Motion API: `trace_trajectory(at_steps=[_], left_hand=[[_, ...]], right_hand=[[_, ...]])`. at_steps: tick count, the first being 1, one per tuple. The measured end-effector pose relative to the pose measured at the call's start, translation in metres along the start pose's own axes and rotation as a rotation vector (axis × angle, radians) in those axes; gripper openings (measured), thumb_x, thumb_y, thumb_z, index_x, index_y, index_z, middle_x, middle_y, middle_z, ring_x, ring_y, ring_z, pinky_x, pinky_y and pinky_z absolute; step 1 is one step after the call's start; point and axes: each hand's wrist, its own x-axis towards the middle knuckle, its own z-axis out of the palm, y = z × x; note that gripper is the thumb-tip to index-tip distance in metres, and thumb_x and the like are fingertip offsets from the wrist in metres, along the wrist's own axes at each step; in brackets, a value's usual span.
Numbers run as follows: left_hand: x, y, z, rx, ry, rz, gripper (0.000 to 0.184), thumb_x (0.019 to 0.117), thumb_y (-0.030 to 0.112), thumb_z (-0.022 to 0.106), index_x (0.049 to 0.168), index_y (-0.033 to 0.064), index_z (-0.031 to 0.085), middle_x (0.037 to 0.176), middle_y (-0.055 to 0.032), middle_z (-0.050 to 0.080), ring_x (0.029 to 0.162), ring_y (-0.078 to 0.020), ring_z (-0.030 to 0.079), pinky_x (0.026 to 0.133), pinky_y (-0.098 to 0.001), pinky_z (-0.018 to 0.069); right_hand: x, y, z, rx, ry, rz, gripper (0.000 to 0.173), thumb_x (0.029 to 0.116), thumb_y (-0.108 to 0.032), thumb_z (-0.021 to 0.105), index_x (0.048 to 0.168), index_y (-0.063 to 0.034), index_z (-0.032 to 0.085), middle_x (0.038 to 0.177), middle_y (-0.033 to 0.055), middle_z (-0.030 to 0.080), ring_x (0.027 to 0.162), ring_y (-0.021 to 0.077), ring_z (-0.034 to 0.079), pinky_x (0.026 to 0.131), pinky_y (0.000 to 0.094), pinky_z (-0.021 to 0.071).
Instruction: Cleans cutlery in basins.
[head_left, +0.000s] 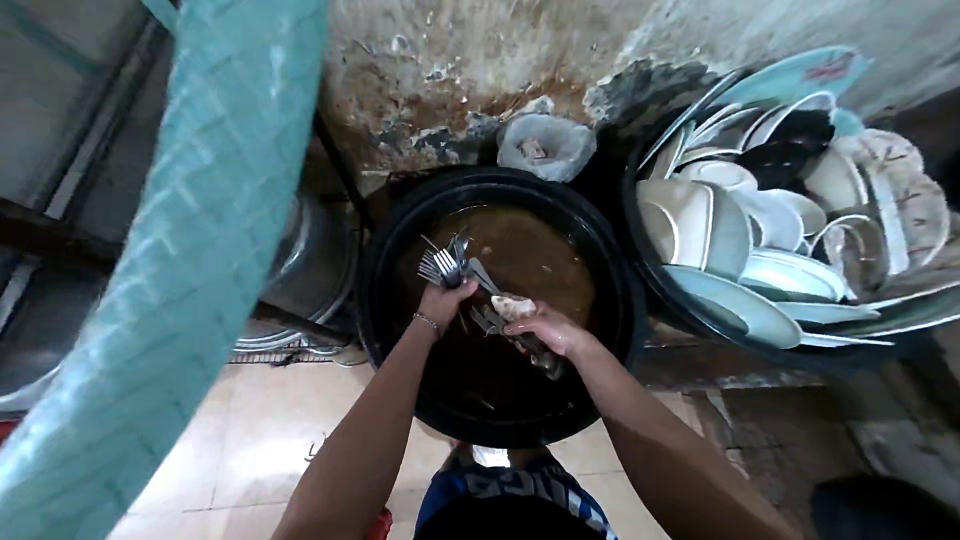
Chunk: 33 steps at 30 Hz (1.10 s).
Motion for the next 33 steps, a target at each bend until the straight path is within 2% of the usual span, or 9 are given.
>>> trace_trajectory(at_steps=[2, 4, 12, 17, 20, 23, 27, 30, 33], left_hand=[[0.003, 0.004, 0.011, -0.13, -0.034, -0.02, 0.027, 0.0958, 0.01, 0.072, 0.12, -0.0027, 0.067, 0.112, -0.0125, 0.075, 0.106, -0.0193, 0.071, 0.099, -0.0388, 0.0561], [0.009, 0.008, 0.019, -0.158, -0.002, 0.041, 0.016, 0.0932, 0.002, 0.072, 0.107, -0.0043, 0.069, 0.1, -0.0118, 0.076, 0.096, -0.0191, 0.073, 0.094, -0.037, 0.0581], [0.014, 0.043, -0.005, -0.178, 0.323, 0.306, 0.026, 0.0918, -0.009, 0.067, 0.117, -0.0091, 0.062, 0.103, -0.0145, 0.076, 0.088, -0.0223, 0.076, 0.086, -0.0373, 0.0634], [0.005, 0.047, -0.014, -0.229, 0.383, 0.316, 0.034, 0.0902, -0.009, 0.07, 0.122, -0.0067, 0.058, 0.105, -0.013, 0.075, 0.091, -0.0226, 0.076, 0.086, -0.0379, 0.0651], [0.0, 0.042, -0.014, -0.231, 0.429, 0.353, 0.032, 0.0895, -0.009, 0.07, 0.12, -0.0068, 0.059, 0.104, -0.0129, 0.076, 0.09, -0.0232, 0.077, 0.087, -0.0389, 0.0649], [-0.001, 0.039, -0.014, -0.25, 0.444, 0.387, 0.034, 0.0883, -0.011, 0.07, 0.12, -0.0071, 0.058, 0.103, -0.0132, 0.076, 0.09, -0.0236, 0.076, 0.086, -0.04, 0.0652], [-0.001, 0.037, -0.013, -0.346, 0.454, 0.408, 0.038, 0.0867, -0.015, 0.068, 0.122, -0.0084, 0.057, 0.108, -0.0166, 0.075, 0.091, -0.0262, 0.076, 0.085, -0.0399, 0.0648], [-0.003, 0.037, -0.009, -0.474, 0.494, 0.394, 0.049, 0.0843, -0.017, 0.069, 0.13, -0.0064, 0.053, 0.12, -0.0183, 0.07, 0.096, -0.0297, 0.074, 0.086, -0.0433, 0.0644], [-0.002, 0.029, -0.003, -0.551, 0.565, 0.376, 0.045, 0.0834, -0.015, 0.071, 0.126, -0.0069, 0.057, 0.116, -0.0193, 0.073, 0.098, -0.0304, 0.075, 0.087, -0.0444, 0.0638]], right_hand=[[0.003, -0.002, 0.012, -0.139, -0.013, -0.039, 0.054, 0.0865, 0.0, 0.075, 0.139, -0.0086, 0.062, 0.124, 0.01, 0.07, 0.106, 0.0183, 0.068, 0.092, 0.0402, 0.0586], [0.001, -0.01, 0.023, -0.201, -0.014, -0.066, 0.054, 0.0869, 0.002, 0.074, 0.138, -0.0061, 0.061, 0.129, 0.0124, 0.067, 0.114, 0.0197, 0.066, 0.1, 0.0419, 0.0549], [0.0, 0.01, -0.011, -0.062, 0.049, -0.094, 0.021, 0.0991, -0.012, 0.066, 0.119, -0.0055, 0.067, 0.097, 0.0086, 0.069, 0.075, 0.0154, 0.065, 0.064, 0.0335, 0.0573], [0.005, 0.013, -0.02, 0.044, 0.112, -0.135, 0.034, 0.0935, -0.004, 0.068, 0.126, -0.0087, 0.062, 0.099, 0.0123, 0.068, 0.073, 0.0199, 0.066, 0.063, 0.0377, 0.0588], [0.01, 0.014, -0.027, 0.028, 0.112, -0.059, 0.06, 0.0929, 0.001, 0.067, 0.147, -0.009, 0.043, 0.1, 0.0176, 0.069, 0.078, 0.0262, 0.07, 0.071, 0.0416, 0.0616], [0.019, 0.02, -0.032, -0.082, 0.185, 0.118, 0.065, 0.0997, -0.009, 0.061, 0.157, -0.015, 0.031, 0.104, 0.0176, 0.069, 0.076, 0.0236, 0.068, 0.062, 0.0362, 0.0565], [0.031, 0.033, -0.03, -0.218, 0.251, 0.253, 0.071, 0.1021, -0.034, 0.065, 0.16, -0.0138, 0.029, 0.113, 0.0171, 0.064, 0.078, 0.0224, 0.063, 0.069, 0.0396, 0.0554], [0.029, 0.028, -0.015, -0.364, 0.281, 0.185, 0.042, 0.0998, -0.03, 0.069, 0.132, -0.0053, 0.063, 0.107, 0.0177, 0.069, 0.083, 0.0257, 0.066, 0.08, 0.047, 0.0561], [0.021, 0.009, 0.007, -0.091, 0.477, -0.115, 0.028, 0.1084, -0.026, 0.053, 0.108, -0.0049, 0.07, 0.077, 0.0068, 0.064, 0.061, 0.0158, 0.059, 0.061, 0.0357, 0.0557]])
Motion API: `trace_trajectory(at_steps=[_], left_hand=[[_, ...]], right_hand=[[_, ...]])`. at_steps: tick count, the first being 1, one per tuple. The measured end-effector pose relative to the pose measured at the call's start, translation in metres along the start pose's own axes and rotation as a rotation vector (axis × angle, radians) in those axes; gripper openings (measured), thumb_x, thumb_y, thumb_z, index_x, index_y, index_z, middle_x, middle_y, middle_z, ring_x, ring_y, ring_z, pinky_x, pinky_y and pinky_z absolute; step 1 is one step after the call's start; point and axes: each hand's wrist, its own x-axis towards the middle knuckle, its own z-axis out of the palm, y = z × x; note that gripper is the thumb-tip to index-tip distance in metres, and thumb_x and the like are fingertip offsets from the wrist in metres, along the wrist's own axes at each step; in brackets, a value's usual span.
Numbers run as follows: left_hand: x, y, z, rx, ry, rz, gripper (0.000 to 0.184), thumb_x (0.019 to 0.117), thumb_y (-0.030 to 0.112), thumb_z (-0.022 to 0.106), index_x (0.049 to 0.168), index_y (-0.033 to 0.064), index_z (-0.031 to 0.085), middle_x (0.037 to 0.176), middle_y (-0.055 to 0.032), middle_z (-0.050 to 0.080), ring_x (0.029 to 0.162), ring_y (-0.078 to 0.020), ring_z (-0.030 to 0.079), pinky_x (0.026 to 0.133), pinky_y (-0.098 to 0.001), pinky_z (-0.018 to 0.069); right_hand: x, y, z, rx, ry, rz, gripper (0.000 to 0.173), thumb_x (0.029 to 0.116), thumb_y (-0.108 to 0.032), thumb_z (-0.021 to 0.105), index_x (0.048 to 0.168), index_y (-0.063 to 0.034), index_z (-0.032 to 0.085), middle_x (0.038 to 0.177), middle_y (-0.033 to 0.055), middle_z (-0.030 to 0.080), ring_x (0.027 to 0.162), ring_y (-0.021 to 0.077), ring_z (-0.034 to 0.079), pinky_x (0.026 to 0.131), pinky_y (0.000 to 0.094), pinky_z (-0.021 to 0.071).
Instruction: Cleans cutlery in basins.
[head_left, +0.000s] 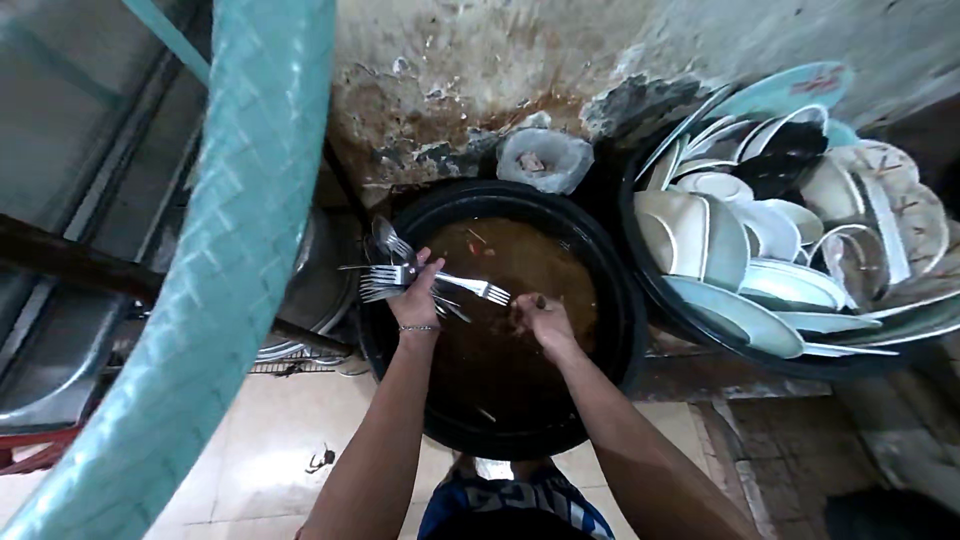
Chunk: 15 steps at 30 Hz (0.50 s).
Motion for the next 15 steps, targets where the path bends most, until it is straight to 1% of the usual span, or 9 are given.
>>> trace_trajectory(at_steps=[2, 3, 4, 6, 8, 11, 12, 13, 15], left_hand=[[-0.005, -0.007, 0.001, -0.013, 0.028, -0.016, 0.044, 0.0829, -0.014, 0.073, 0.124, -0.0072, 0.058, 0.114, -0.0188, 0.073, 0.099, -0.0288, 0.074, 0.087, -0.0431, 0.0634], [-0.008, -0.01, 0.005, -0.018, 0.036, -0.026, 0.044, 0.0824, -0.014, 0.074, 0.124, -0.0073, 0.058, 0.113, -0.0187, 0.073, 0.1, -0.0286, 0.074, 0.088, -0.043, 0.0632], [-0.011, -0.012, 0.008, -0.021, 0.04, -0.039, 0.047, 0.0821, -0.014, 0.074, 0.125, -0.0072, 0.058, 0.114, -0.0186, 0.073, 0.101, -0.0284, 0.074, 0.088, -0.0432, 0.0631], [-0.015, -0.013, 0.012, 0.021, 0.058, -0.057, 0.052, 0.0815, -0.014, 0.075, 0.129, -0.006, 0.055, 0.113, -0.0164, 0.072, 0.1, -0.0256, 0.073, 0.088, -0.0416, 0.063], [-0.013, -0.009, 0.008, 0.238, 0.132, -0.043, 0.048, 0.0807, -0.008, 0.08, 0.124, -0.0038, 0.059, 0.105, -0.013, 0.075, 0.094, -0.0201, 0.074, 0.087, -0.0378, 0.0626], [0.005, 0.012, -0.012, 0.621, 0.161, -0.067, 0.058, 0.0833, 0.007, 0.085, 0.135, 0.0, 0.058, 0.123, -0.0146, 0.07, 0.115, -0.022, 0.068, 0.104, -0.0417, 0.0539], [0.012, 0.017, -0.019, 0.681, 0.109, -0.07, 0.058, 0.0844, 0.007, 0.083, 0.136, 0.0002, 0.057, 0.125, -0.0148, 0.07, 0.114, -0.0236, 0.068, 0.103, -0.0438, 0.054], [0.018, 0.02, -0.024, 0.695, 0.031, -0.063, 0.051, 0.0864, 0.004, 0.08, 0.132, 0.0005, 0.059, 0.12, -0.012, 0.072, 0.105, -0.0216, 0.073, 0.097, -0.0421, 0.0593], [0.021, 0.025, -0.026, 0.683, -0.191, -0.087, 0.039, 0.0933, 0.003, 0.071, 0.131, -0.001, 0.06, 0.116, -0.0105, 0.074, 0.095, -0.0203, 0.074, 0.09, -0.0407, 0.0614]], right_hand=[[-0.007, -0.012, 0.013, 0.318, 0.019, -0.031, 0.04, 0.1118, -0.037, 0.04, 0.113, -0.0085, 0.067, 0.062, -0.004, 0.045, 0.049, 0.0075, 0.041, 0.047, 0.0259, 0.0408], [-0.008, -0.018, 0.018, 0.419, -0.016, -0.015, 0.046, 0.1112, -0.045, 0.037, 0.116, -0.0098, 0.066, 0.059, -0.0061, 0.042, 0.046, 0.0063, 0.038, 0.044, 0.0244, 0.0388], [-0.008, -0.022, 0.022, 0.448, -0.048, -0.009, 0.045, 0.1102, -0.047, 0.039, 0.115, -0.0103, 0.064, 0.058, -0.0065, 0.041, 0.044, 0.0057, 0.038, 0.043, 0.0235, 0.0386], [-0.004, -0.026, 0.026, 0.357, -0.076, -0.054, 0.025, 0.1072, -0.03, 0.055, 0.102, -0.0077, 0.064, 0.061, -0.0038, 0.046, 0.047, 0.0059, 0.04, 0.044, 0.0233, 0.0391], [0.0, -0.029, 0.018, 0.149, -0.044, -0.096, 0.019, 0.1034, -0.024, 0.062, 0.101, -0.0047, 0.067, 0.068, 0.0001, 0.053, 0.053, 0.008, 0.045, 0.051, 0.0267, 0.0423], [0.007, -0.033, -0.018, -0.151, 0.052, -0.159, 0.023, 0.1014, -0.028, 0.066, 0.104, -0.0045, 0.069, 0.079, 0.0056, 0.062, 0.065, 0.0139, 0.055, 0.064, 0.0366, 0.0497], [0.009, -0.036, -0.031, -0.22, 0.056, -0.178, 0.024, 0.1002, -0.028, 0.068, 0.102, -0.004, 0.069, 0.082, 0.0077, 0.064, 0.07, 0.0166, 0.058, 0.068, 0.0409, 0.0511], [0.012, -0.038, -0.041, -0.276, 0.039, -0.198, 0.024, 0.0989, -0.028, 0.07, 0.099, -0.0038, 0.069, 0.082, 0.0086, 0.064, 0.073, 0.0182, 0.059, 0.07, 0.0436, 0.0516], [0.016, -0.049, -0.05, -0.377, -0.04, -0.221, 0.026, 0.0976, -0.03, 0.072, 0.094, -0.0039, 0.069, 0.081, 0.0093, 0.065, 0.074, 0.0202, 0.061, 0.071, 0.0464, 0.0513]])
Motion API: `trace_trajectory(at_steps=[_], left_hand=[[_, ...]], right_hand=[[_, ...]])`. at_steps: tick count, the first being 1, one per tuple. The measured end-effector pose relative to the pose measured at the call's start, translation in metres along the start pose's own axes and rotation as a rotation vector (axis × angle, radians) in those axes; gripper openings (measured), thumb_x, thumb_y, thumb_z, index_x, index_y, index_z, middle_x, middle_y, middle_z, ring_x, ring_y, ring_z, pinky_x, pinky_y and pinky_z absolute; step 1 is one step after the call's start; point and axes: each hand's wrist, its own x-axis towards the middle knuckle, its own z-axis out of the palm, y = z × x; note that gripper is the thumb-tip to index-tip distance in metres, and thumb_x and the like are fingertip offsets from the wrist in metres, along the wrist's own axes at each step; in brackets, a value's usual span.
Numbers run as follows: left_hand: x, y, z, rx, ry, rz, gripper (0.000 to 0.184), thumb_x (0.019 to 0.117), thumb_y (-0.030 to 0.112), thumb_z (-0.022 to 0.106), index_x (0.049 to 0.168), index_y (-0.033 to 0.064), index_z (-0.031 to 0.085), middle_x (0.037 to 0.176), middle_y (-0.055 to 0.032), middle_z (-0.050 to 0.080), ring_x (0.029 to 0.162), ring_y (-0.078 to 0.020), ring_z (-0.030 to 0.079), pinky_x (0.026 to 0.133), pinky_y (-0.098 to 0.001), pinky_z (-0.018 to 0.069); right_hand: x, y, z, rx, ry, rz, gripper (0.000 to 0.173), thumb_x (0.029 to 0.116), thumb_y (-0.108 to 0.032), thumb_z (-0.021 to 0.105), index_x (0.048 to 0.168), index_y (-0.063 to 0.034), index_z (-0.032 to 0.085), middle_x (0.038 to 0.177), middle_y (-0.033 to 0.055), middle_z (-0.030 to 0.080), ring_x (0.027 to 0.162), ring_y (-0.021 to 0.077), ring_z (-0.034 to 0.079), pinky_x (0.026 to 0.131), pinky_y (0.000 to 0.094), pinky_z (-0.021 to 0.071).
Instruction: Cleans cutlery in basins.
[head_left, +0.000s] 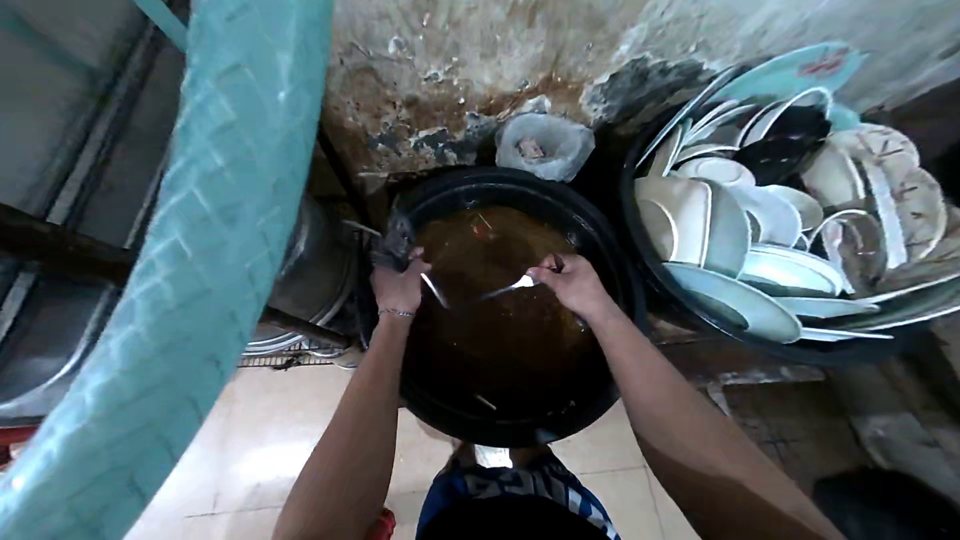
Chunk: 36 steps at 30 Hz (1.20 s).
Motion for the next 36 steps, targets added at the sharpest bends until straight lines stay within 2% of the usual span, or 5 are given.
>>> trace_trajectory(at_steps=[6, 11, 19, 26, 36], left_hand=[[-0.014, 0.021, 0.039, 0.088, -0.578, 0.023, 0.097, 0.0962, 0.003, 0.068, 0.166, 0.0201, 0.002, 0.128, -0.0191, 0.066, 0.097, -0.0278, 0.074, 0.088, -0.0457, 0.0629], [-0.028, 0.017, 0.048, -0.26, -0.595, -0.207, 0.036, 0.1117, 0.027, 0.046, 0.136, 0.0012, 0.053, 0.096, -0.011, 0.074, 0.074, -0.0174, 0.072, 0.069, -0.0331, 0.0626], [-0.031, 0.004, 0.047, 0.034, -0.522, -0.437, 0.028, 0.0871, 0.005, 0.07, 0.114, -0.0033, 0.065, 0.089, -0.0118, 0.068, 0.075, -0.0196, 0.067, 0.071, -0.0375, 0.0582], [-0.036, 0.001, 0.05, -0.296, -0.357, -0.566, 0.035, 0.0982, 0.027, 0.069, 0.122, 0.0022, 0.065, 0.102, -0.0125, 0.072, 0.091, -0.0208, 0.07, 0.081, -0.0418, 0.059], [-0.02, -0.006, 0.012, -0.031, -0.344, -0.239, 0.089, 0.0853, -0.01, 0.064, 0.158, 0.0127, 0.019, 0.119, -0.0104, 0.074, 0.073, -0.0234, 0.073, 0.059, -0.0381, 0.0606]], right_hand=[[0.014, -0.054, 0.013, 0.016, -0.142, -0.101, 0.026, 0.0972, -0.03, 0.072, 0.094, -0.0051, 0.069, 0.078, 0.0049, 0.061, 0.07, 0.0144, 0.056, 0.068, 0.0393, 0.049], [0.023, -0.058, 0.033, 0.081, 0.037, -0.129, 0.03, 0.0959, -0.03, 0.073, 0.107, -0.0033, 0.069, 0.093, 0.0104, 0.068, 0.085, 0.02, 0.065, 0.083, 0.0451, 0.0547], [0.013, -0.057, 0.067, 0.413, 0.291, -0.179, 0.048, 0.1133, -0.035, 0.03, 0.128, -0.0032, 0.064, 0.086, 0.0056, 0.062, 0.074, 0.0139, 0.06, 0.072, 0.0344, 0.0546], [-0.038, -0.06, 0.127, 0.914, 0.286, -0.173, 0.05, 0.1119, -0.029, 0.026, 0.142, 0.0004, 0.054, 0.136, 0.0127, 0.063, 0.126, 0.0177, 0.059, 0.107, 0.0374, 0.0493], [-0.087, -0.027, 0.146, -0.4, -0.593, 0.43, 0.05, 0.1064, -0.042, 0.05, 0.128, 0.0011, 0.062, 0.125, 0.0252, 0.066, 0.117, 0.0415, 0.064, 0.096, 0.064, 0.0511]])
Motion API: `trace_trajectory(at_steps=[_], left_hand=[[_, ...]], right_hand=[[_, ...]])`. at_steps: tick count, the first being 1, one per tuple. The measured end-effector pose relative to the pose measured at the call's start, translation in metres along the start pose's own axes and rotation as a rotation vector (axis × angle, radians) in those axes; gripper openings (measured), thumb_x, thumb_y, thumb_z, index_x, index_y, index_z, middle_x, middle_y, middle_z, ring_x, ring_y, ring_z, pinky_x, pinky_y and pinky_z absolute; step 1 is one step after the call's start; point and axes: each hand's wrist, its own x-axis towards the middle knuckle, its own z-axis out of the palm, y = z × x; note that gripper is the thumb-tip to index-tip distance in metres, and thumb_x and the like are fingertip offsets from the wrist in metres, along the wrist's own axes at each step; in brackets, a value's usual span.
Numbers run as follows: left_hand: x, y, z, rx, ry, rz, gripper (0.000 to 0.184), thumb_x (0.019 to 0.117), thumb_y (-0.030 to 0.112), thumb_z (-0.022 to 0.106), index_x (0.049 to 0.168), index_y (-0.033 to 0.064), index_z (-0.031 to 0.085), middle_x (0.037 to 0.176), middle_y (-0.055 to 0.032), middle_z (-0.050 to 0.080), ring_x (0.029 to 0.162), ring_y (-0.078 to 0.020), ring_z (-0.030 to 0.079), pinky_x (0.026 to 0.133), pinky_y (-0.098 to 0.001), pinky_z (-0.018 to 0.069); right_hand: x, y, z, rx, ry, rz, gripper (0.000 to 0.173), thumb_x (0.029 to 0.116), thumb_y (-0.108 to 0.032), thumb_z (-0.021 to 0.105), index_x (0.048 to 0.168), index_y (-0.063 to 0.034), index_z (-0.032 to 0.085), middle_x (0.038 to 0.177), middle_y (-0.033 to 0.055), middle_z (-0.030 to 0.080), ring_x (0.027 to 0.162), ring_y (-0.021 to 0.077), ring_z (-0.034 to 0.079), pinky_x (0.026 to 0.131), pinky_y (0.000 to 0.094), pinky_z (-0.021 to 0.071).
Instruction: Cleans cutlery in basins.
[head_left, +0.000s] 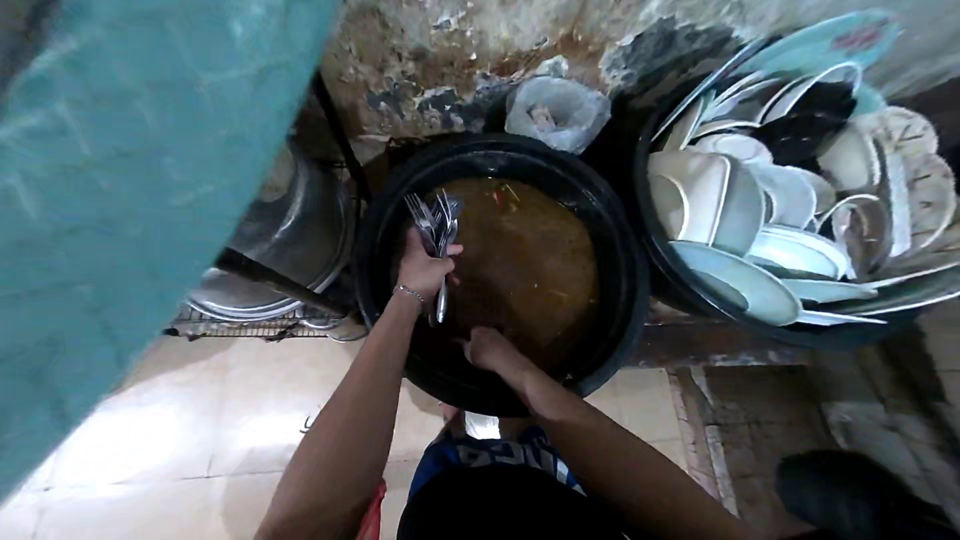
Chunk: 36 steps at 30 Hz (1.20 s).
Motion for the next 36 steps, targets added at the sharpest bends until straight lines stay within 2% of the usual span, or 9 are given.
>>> trace_trajectory(at_steps=[2, 4, 7, 10, 17, 20, 27, 31, 36], left_hand=[[-0.006, 0.002, -0.004, 0.039, -0.031, 0.037, 0.076, 0.0856, -0.009, 0.063, 0.153, 0.0066, 0.032, 0.111, -0.0115, 0.076, 0.072, -0.0222, 0.073, 0.063, -0.0375, 0.0607], [-0.009, 0.004, -0.009, 0.098, -0.012, 0.059, 0.038, 0.0878, -0.003, 0.07, 0.125, -0.0012, 0.064, 0.101, -0.0104, 0.077, 0.082, -0.0203, 0.075, 0.08, -0.0394, 0.0615], [-0.011, 0.002, -0.018, 0.112, 0.05, 0.082, 0.033, 0.0796, -0.001, 0.079, 0.111, 0.0008, 0.07, 0.098, -0.0096, 0.075, 0.092, -0.0194, 0.071, 0.088, -0.042, 0.0581], [-0.014, -0.002, -0.026, 0.055, 0.094, 0.074, 0.028, 0.073, -0.002, 0.081, 0.098, 0.0028, 0.068, 0.09, -0.0078, 0.072, 0.084, -0.0189, 0.069, 0.078, -0.0405, 0.0582], [-0.021, -0.017, -0.023, -0.017, 0.084, 0.072, 0.018, 0.0851, 0.003, 0.08, 0.098, -0.0009, 0.067, 0.086, -0.0095, 0.074, 0.074, -0.019, 0.071, 0.074, -0.0373, 0.0612], [-0.03, -0.026, 0.002, 0.019, 0.012, -0.004, 0.027, 0.085, 0.014, 0.083, 0.103, -0.0012, 0.07, 0.092, -0.0126, 0.074, 0.085, -0.0228, 0.072, 0.084, -0.0448, 0.0595], [-0.047, -0.037, 0.058, -0.29, -0.01, -0.073, 0.027, 0.0831, 0.004, 0.083, 0.105, -0.0016, 0.068, 0.094, -0.0114, 0.072, 0.085, -0.0167, 0.07, 0.081, -0.036, 0.0597], [-0.04, -0.033, 0.039, -0.39, 0.061, -0.085, 0.028, 0.0927, 0.002, 0.072, 0.117, -0.0043, 0.059, 0.093, -0.0138, 0.073, 0.068, -0.0183, 0.069, 0.062, -0.0312, 0.0602], [-0.045, -0.023, 0.002, -0.397, 0.102, -0.097, 0.025, 0.0942, 0.01, 0.074, 0.113, 0.001, 0.06, 0.075, -0.0053, 0.066, 0.058, -0.0123, 0.062, 0.058, -0.0274, 0.0563]], right_hand=[[0.001, -0.022, 0.006, -0.128, -0.101, 0.054, 0.036, 0.102, -0.024, 0.059, 0.125, 0.0037, 0.062, 0.127, 0.0265, 0.064, 0.118, 0.0422, 0.064, 0.095, 0.0642, 0.0518], [0.003, -0.03, 0.007, -0.076, -0.136, 0.048, 0.035, 0.0986, -0.015, 0.062, 0.127, 0.006, 0.061, 0.129, 0.0269, 0.063, 0.12, 0.041, 0.063, 0.098, 0.0622, 0.0514], [0.005, -0.016, 0.006, 0.085, -0.146, -0.018, 0.03, 0.101, -0.018, 0.059, 0.121, 0.0043, 0.061, 0.117, 0.0245, 0.065, 0.106, 0.0369, 0.065, 0.087, 0.0576, 0.0533], [-0.001, 0.005, -0.006, 0.231, -0.156, -0.031, 0.032, 0.0974, -0.016, 0.064, 0.125, 0.0003, 0.061, 0.112, 0.02, 0.065, 0.097, 0.0312, 0.066, 0.084, 0.0516, 0.0548], [-0.039, 0.053, -0.054, 0.558, 0.255, -0.244, 0.022, 0.101, -0.014, 0.065, 0.12, -0.0046, 0.07, 0.11, 0.0126, 0.071, 0.091, 0.0218, 0.069, 0.082, 0.0427, 0.0581], [-0.033, 0.057, -0.052, 0.763, 0.431, -0.331, 0.018, 0.0999, -0.009, 0.064, 0.115, -0.0013, 0.07, 0.106, 0.0111, 0.07, 0.087, 0.0185, 0.068, 0.078, 0.039, 0.0594], [-0.02, 0.038, -0.026, 0.677, 0.515, -0.466, 0.016, 0.1019, -0.015, 0.063, 0.106, -0.0034, 0.073, 0.1, 0.0065, 0.073, 0.095, 0.0115, 0.068, 0.089, 0.0367, 0.0569], [-0.002, 0.07, -0.066, 0.223, 0.551, -0.353, 0.028, 0.1031, -0.029, 0.064, 0.118, -0.0068, 0.073, 0.117, 0.0166, 0.071, 0.111, 0.0315, 0.068, 0.097, 0.057, 0.0533], [0.077, 0.13, -0.129, 0.039, 0.566, -0.003, 0.088, 0.091, -0.06, 0.07, 0.152, -0.0019, 0.044, 0.156, 0.0339, 0.036, 0.145, 0.053, 0.035, 0.113, 0.0701, 0.0353]])
